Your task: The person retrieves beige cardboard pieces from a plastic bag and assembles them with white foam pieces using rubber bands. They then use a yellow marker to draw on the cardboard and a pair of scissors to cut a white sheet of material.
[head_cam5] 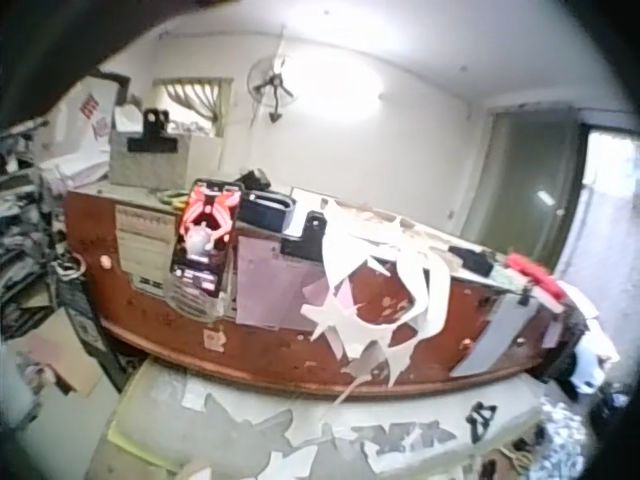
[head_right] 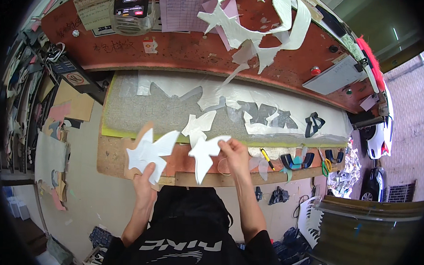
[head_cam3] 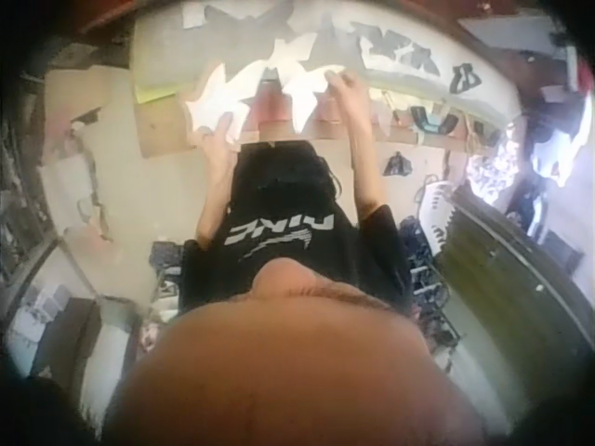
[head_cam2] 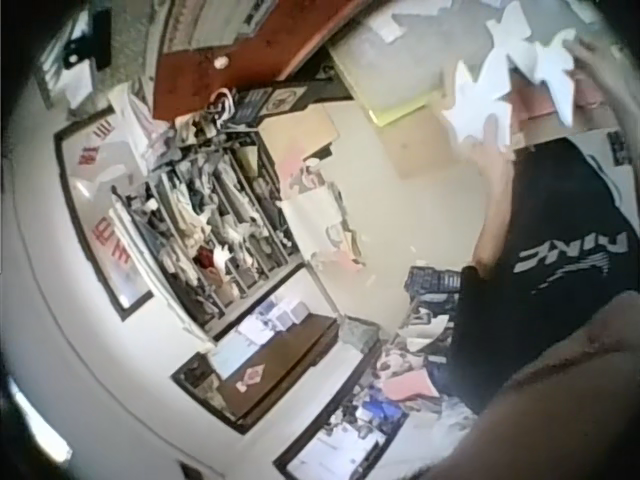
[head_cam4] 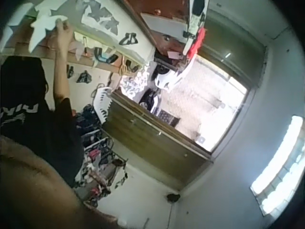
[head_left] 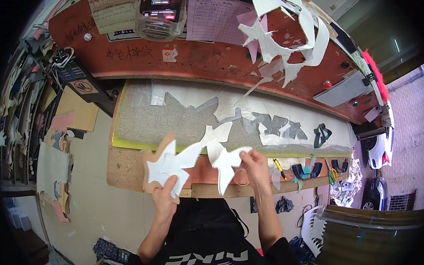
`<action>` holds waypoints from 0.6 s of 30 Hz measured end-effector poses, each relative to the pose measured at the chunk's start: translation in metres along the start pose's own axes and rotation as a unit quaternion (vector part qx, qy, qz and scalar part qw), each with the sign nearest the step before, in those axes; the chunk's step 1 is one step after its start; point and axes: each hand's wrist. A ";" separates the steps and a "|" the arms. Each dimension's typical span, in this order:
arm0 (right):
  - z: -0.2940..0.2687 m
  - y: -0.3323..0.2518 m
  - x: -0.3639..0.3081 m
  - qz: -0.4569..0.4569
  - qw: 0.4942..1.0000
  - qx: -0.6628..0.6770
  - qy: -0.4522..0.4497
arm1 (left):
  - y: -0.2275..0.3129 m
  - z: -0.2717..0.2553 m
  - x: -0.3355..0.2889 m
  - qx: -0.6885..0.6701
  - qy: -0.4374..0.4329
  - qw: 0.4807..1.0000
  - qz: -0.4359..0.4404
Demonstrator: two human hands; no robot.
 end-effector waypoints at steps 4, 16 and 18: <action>-0.018 0.004 0.061 0.045 0.996 -0.071 0.016 | 0.010 -0.020 0.001 -0.014 0.008 1.000 -0.021; 0.029 -0.010 0.031 0.004 0.984 -0.173 -0.047 | -0.011 -0.024 -0.011 -0.042 -0.017 0.998 -0.048; 0.050 -0.008 -0.010 0.043 0.977 -0.139 -0.155 | -0.012 -0.009 -0.011 -0.055 -0.079 0.991 -0.096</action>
Point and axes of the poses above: each hand's wrist, its own x-axis towards the middle knuckle, its own z-axis out of the palm, y = z × x, and after that the axes turned 14 degrees about -y, right-handed
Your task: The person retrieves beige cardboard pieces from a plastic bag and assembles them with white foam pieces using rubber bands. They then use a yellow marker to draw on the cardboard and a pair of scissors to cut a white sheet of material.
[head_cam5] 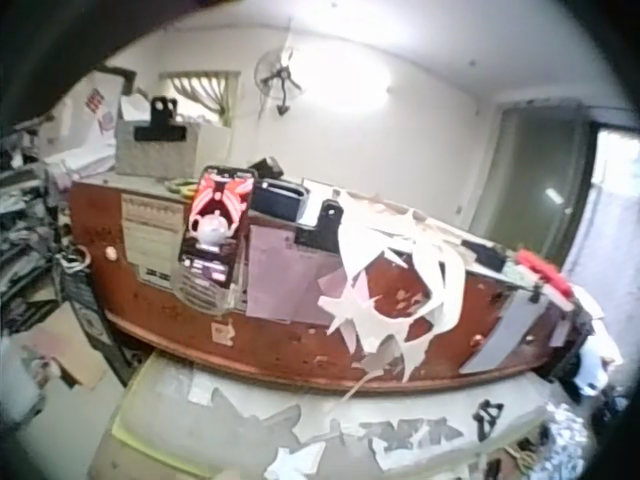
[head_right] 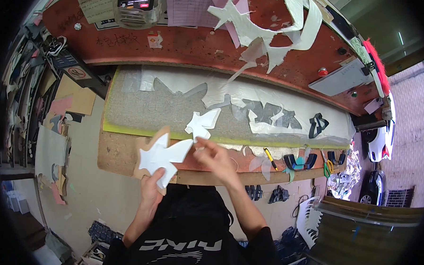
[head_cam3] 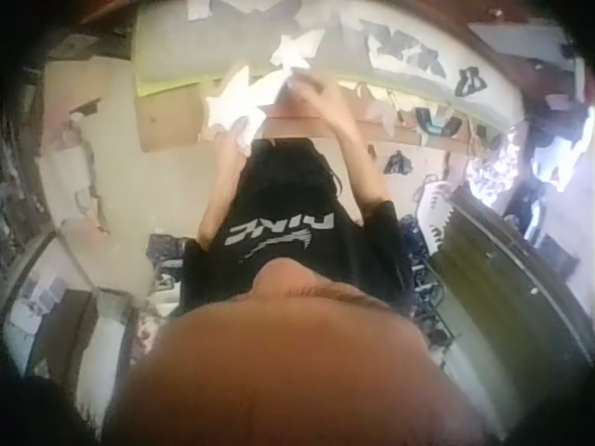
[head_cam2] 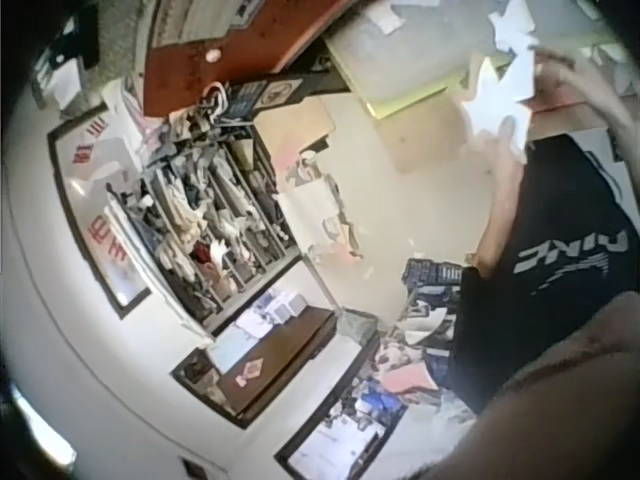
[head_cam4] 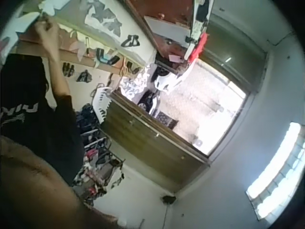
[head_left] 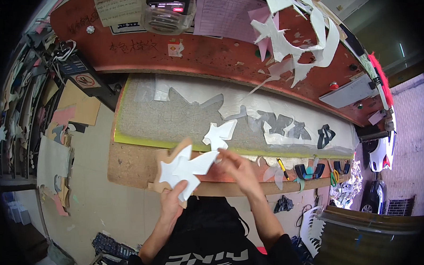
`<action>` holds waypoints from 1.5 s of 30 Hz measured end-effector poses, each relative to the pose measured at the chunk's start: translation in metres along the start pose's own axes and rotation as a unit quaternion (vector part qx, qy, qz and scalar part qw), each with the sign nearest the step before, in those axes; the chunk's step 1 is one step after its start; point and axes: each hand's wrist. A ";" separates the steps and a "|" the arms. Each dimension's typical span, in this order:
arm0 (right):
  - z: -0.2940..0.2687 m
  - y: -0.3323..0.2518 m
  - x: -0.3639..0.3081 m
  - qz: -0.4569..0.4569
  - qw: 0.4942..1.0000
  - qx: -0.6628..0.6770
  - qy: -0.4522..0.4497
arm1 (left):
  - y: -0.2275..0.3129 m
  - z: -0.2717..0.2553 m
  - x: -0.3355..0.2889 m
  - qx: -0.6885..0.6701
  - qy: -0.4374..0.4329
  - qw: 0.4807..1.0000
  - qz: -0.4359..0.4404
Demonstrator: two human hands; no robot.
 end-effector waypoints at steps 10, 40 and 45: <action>-0.002 0.015 -0.048 -0.039 0.951 0.283 0.114 | -0.024 0.028 0.027 -0.015 -0.228 0.967 -0.115; -0.171 0.114 -0.119 0.032 0.972 -0.033 0.231 | -0.109 0.120 0.064 -0.108 -0.153 0.980 -0.061; -0.169 0.066 -0.130 0.032 0.854 -0.426 0.298 | -0.119 0.126 0.068 -0.080 -0.177 0.978 -0.078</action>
Point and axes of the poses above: each hand's wrist, its own x-axis towards the middle knuckle, its own z-axis out of the palm, y = z × x, and after that the axes turned 14 degrees about -y, right-handed
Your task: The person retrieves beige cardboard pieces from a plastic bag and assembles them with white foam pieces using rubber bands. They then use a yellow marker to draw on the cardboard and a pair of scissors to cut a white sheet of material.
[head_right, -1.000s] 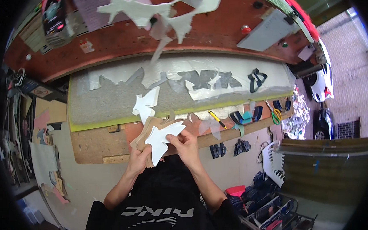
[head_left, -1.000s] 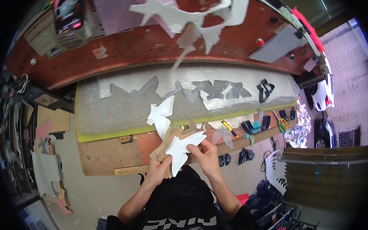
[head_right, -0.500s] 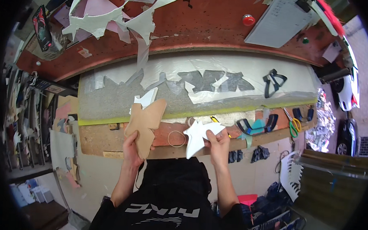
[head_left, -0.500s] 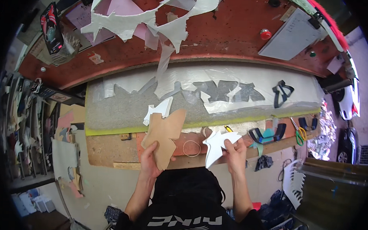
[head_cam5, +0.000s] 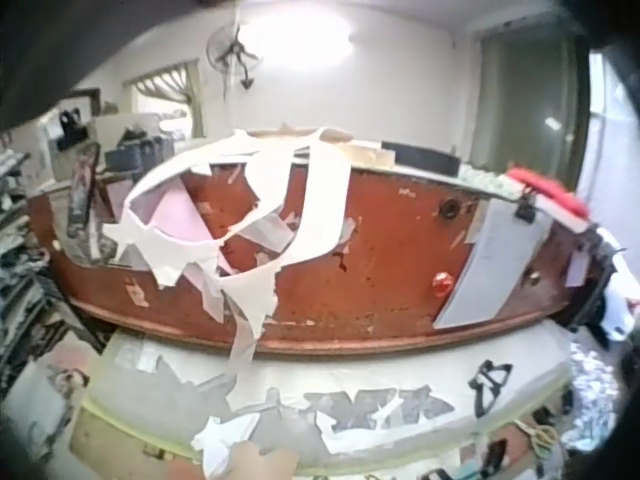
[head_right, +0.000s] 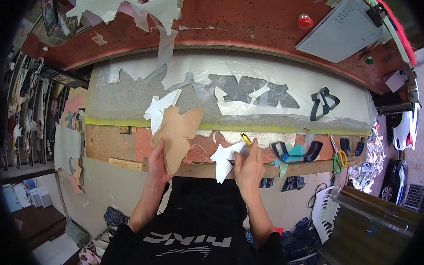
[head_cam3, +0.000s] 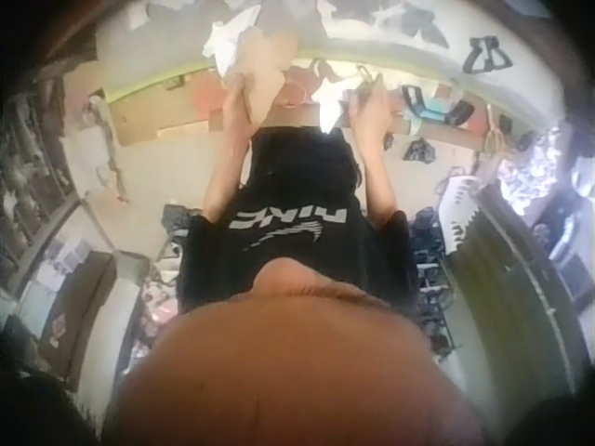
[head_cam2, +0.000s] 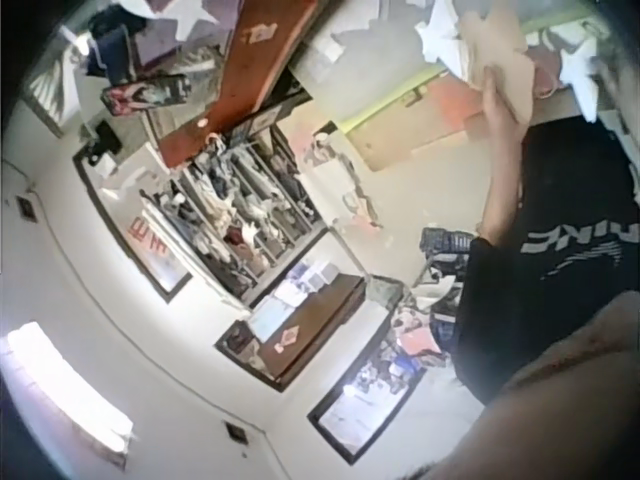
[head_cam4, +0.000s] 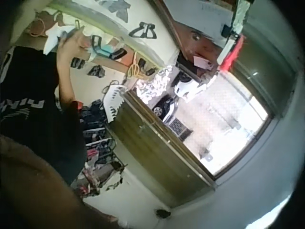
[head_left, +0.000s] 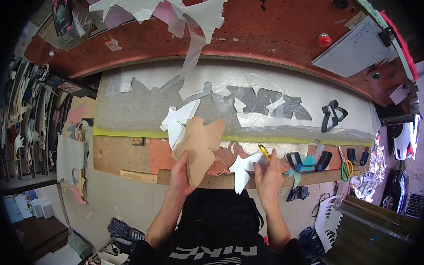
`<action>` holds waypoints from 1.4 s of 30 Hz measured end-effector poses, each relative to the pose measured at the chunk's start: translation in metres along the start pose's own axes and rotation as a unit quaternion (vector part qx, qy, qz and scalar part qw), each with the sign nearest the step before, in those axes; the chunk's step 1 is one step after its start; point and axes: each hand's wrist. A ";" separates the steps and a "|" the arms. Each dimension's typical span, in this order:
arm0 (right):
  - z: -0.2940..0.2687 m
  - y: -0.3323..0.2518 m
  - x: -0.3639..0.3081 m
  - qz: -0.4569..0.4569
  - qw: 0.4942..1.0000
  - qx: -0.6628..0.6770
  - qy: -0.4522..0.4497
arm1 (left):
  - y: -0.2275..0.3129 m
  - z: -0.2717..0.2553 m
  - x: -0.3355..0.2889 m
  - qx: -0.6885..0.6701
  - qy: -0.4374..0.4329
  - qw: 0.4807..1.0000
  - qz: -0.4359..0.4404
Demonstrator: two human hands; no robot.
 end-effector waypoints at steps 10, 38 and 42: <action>-0.030 -0.075 0.018 -0.375 0.911 -0.129 -0.110 | -0.010 0.011 0.002 0.024 -0.080 0.995 -0.049; 0.038 -0.117 0.052 -0.039 0.778 0.570 -0.262 | 0.034 -0.021 -0.056 0.070 -0.025 0.995 0.073; 0.023 -0.113 0.074 -0.046 0.726 0.643 -0.239 | 0.037 -0.031 -0.064 0.063 -0.002 0.993 0.104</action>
Point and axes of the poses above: each hand's wrist, its own x-axis towards the middle knuckle, its own z-axis out of the palm, y = z × x, and after that the axes turned 14 degrees about -y, right-handed
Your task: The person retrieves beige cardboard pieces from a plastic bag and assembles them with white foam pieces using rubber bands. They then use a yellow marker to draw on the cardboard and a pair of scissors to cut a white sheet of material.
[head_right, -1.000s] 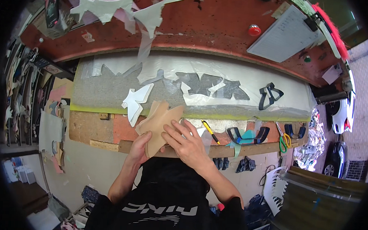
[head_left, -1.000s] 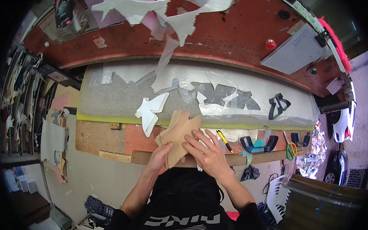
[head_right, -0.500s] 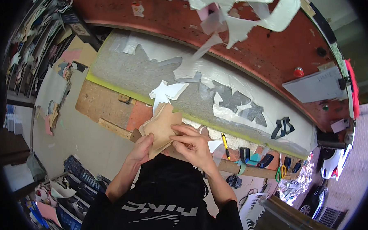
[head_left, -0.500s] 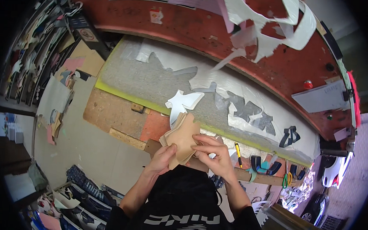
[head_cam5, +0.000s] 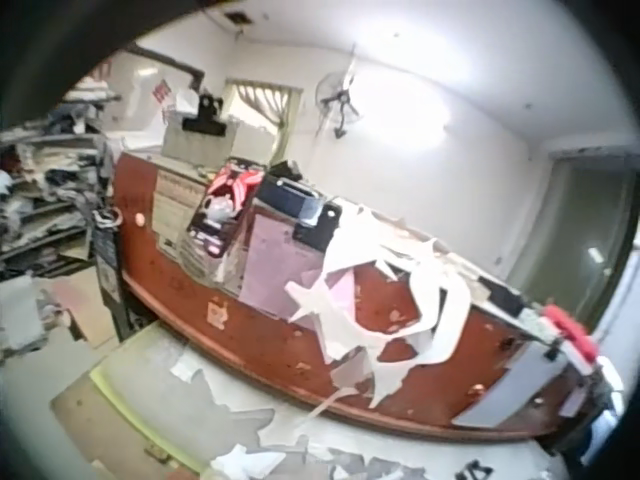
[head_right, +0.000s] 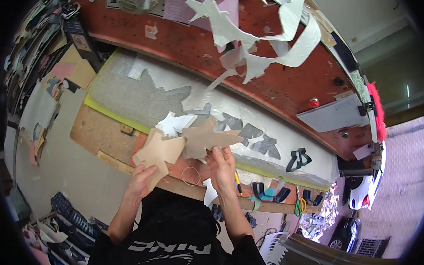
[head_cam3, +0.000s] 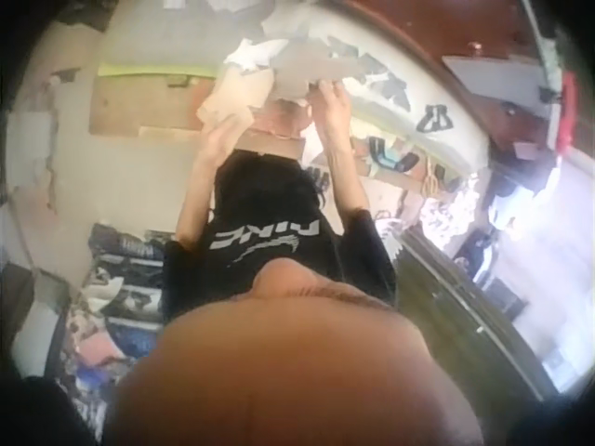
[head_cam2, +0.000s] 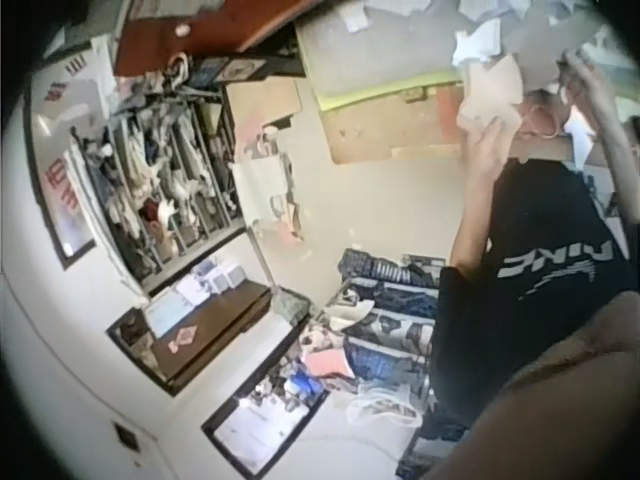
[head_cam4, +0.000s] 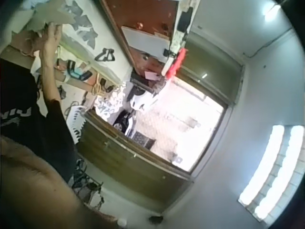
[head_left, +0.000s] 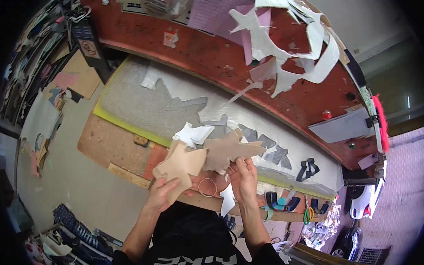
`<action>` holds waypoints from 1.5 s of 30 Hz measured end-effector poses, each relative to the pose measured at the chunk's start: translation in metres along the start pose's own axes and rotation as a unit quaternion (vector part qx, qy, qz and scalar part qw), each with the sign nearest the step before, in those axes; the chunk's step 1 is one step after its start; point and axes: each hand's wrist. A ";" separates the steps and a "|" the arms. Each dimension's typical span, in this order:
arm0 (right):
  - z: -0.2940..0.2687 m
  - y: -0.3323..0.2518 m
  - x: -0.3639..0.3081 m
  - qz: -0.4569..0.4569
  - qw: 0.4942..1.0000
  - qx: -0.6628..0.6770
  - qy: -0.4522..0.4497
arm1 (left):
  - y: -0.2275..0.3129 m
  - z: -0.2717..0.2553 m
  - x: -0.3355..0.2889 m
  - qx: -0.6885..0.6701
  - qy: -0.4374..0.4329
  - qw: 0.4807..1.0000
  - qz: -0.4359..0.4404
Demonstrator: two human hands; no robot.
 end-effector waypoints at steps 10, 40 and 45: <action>-0.010 0.013 0.017 0.032 0.998 0.044 -0.037 | 0.015 -0.030 -0.047 -0.035 0.082 0.992 0.093; 0.072 -0.008 -0.029 0.017 0.874 -0.452 -0.177 | -0.033 0.022 -0.004 0.138 0.016 0.989 -0.045; 0.063 -0.007 -0.032 -0.009 0.844 -0.497 -0.201 | -0.027 0.025 -0.009 0.017 -0.038 0.997 -0.061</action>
Point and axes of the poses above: each hand's wrist, its own x-axis towards the middle knuckle, its own z-axis out of the palm, y = z × x, and after that the axes turned 14 degrees about -y, right-handed
